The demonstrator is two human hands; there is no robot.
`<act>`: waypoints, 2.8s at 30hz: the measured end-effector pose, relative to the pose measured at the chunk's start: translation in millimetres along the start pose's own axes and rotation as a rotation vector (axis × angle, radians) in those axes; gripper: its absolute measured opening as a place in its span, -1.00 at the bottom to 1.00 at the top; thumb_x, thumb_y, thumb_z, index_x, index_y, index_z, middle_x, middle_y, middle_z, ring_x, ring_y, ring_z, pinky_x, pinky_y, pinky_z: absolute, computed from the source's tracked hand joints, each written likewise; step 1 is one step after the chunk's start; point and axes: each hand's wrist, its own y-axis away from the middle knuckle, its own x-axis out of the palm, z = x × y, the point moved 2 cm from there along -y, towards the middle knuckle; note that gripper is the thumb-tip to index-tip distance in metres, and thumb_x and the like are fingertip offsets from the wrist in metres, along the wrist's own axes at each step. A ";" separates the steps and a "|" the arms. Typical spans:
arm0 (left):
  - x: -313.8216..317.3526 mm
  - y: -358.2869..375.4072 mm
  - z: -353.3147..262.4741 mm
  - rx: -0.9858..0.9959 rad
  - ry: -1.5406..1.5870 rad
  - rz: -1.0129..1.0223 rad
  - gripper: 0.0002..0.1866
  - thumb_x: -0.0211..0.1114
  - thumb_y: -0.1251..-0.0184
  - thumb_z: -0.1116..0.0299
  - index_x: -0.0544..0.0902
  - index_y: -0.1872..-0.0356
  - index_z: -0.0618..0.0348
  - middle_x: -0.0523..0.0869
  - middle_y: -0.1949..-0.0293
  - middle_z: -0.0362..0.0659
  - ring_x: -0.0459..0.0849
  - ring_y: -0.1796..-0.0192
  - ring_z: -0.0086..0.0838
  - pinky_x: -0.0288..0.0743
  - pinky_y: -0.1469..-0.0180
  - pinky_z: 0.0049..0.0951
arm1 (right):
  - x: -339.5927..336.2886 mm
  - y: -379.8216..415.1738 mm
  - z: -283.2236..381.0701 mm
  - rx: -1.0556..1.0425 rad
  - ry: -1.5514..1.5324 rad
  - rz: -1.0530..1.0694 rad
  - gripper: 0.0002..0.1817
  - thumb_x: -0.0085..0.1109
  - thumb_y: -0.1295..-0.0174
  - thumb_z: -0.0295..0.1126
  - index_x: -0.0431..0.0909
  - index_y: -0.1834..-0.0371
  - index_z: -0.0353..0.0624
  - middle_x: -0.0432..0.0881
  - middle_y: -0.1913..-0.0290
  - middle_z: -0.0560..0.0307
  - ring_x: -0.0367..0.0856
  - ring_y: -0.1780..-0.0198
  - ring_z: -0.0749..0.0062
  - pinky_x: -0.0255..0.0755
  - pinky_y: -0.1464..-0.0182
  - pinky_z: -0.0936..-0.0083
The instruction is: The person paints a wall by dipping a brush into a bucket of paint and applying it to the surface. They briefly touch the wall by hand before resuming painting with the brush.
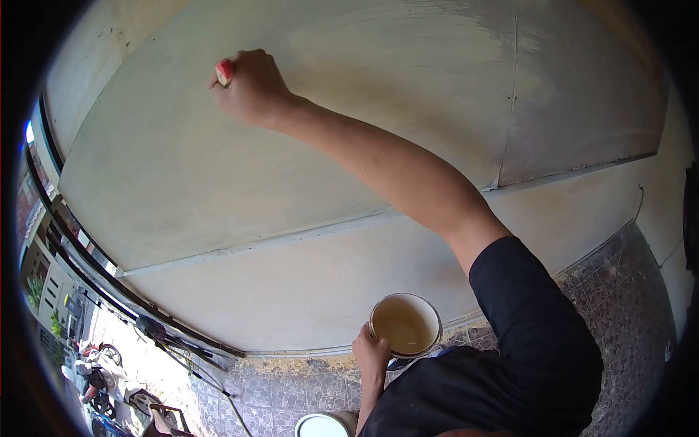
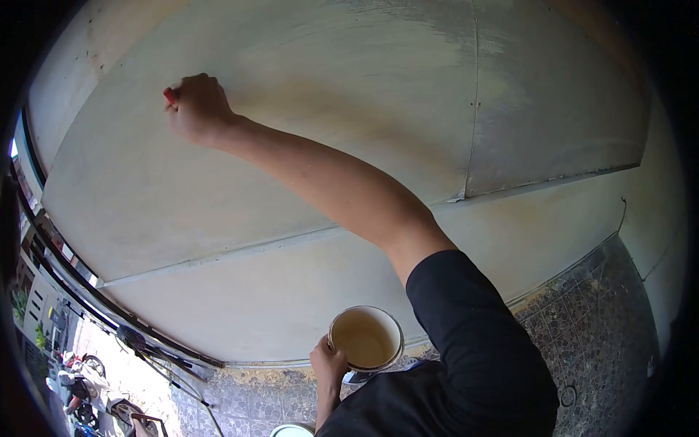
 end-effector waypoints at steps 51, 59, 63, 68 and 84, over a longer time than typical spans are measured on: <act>-38.2 32.5 16.8 -0.112 -0.030 -0.095 -0.76 0.31 -0.28 0.37 0.72 0.13 0.32 0.75 0.41 0.27 0.77 0.27 0.23 0.62 0.19 0.05 | 15.6 -18.9 -26.6 -0.191 0.627 -0.390 -0.96 0.33 -0.02 -0.51 0.67 0.53 -0.21 0.62 0.52 -0.07 0.67 0.45 0.04 0.54 0.44 0.15; -51.9 56.2 18.4 -0.185 0.034 -0.265 -0.73 0.31 -0.30 0.38 0.73 0.06 0.32 0.75 0.39 0.28 0.77 0.24 0.24 0.60 0.17 0.05 | 147.7 -20.1 34.0 -0.199 0.206 -0.011 -0.83 0.24 -0.14 -0.45 0.60 0.59 -0.20 0.63 0.55 -0.14 0.65 0.43 -0.11 0.55 0.38 0.01; -49.9 53.6 25.5 -0.227 0.000 -0.235 -0.66 0.31 -0.31 0.30 0.77 -0.03 0.25 0.78 0.30 0.27 0.79 0.18 0.22 0.63 0.11 0.02 | 71.9 -23.9 3.1 -0.137 0.141 -0.132 -0.73 0.22 -0.28 -0.42 0.58 0.61 -0.20 0.66 0.52 -0.11 0.67 0.43 -0.12 0.60 0.32 0.06; -44.5 40.6 32.4 -0.195 -0.041 -0.195 -0.68 0.29 -0.31 0.34 0.75 0.00 0.28 0.77 0.32 0.27 0.78 0.19 0.23 0.62 0.11 0.07 | -35.2 -3.7 -61.1 -0.227 0.287 -0.470 -0.75 0.42 -0.18 -0.34 0.59 0.58 -0.17 0.70 0.52 -0.09 0.73 0.40 -0.16 0.60 0.32 0.04; -62.4 38.3 23.7 -0.226 0.021 -0.232 -0.77 0.27 -0.29 0.40 0.69 0.13 0.35 0.73 0.38 0.31 0.73 0.26 0.29 0.57 0.19 0.10 | 150.3 2.4 45.1 -0.110 0.329 0.233 -0.89 0.22 -0.17 -0.51 0.67 0.49 -0.24 0.68 0.43 -0.15 0.70 0.39 -0.07 0.59 0.33 0.03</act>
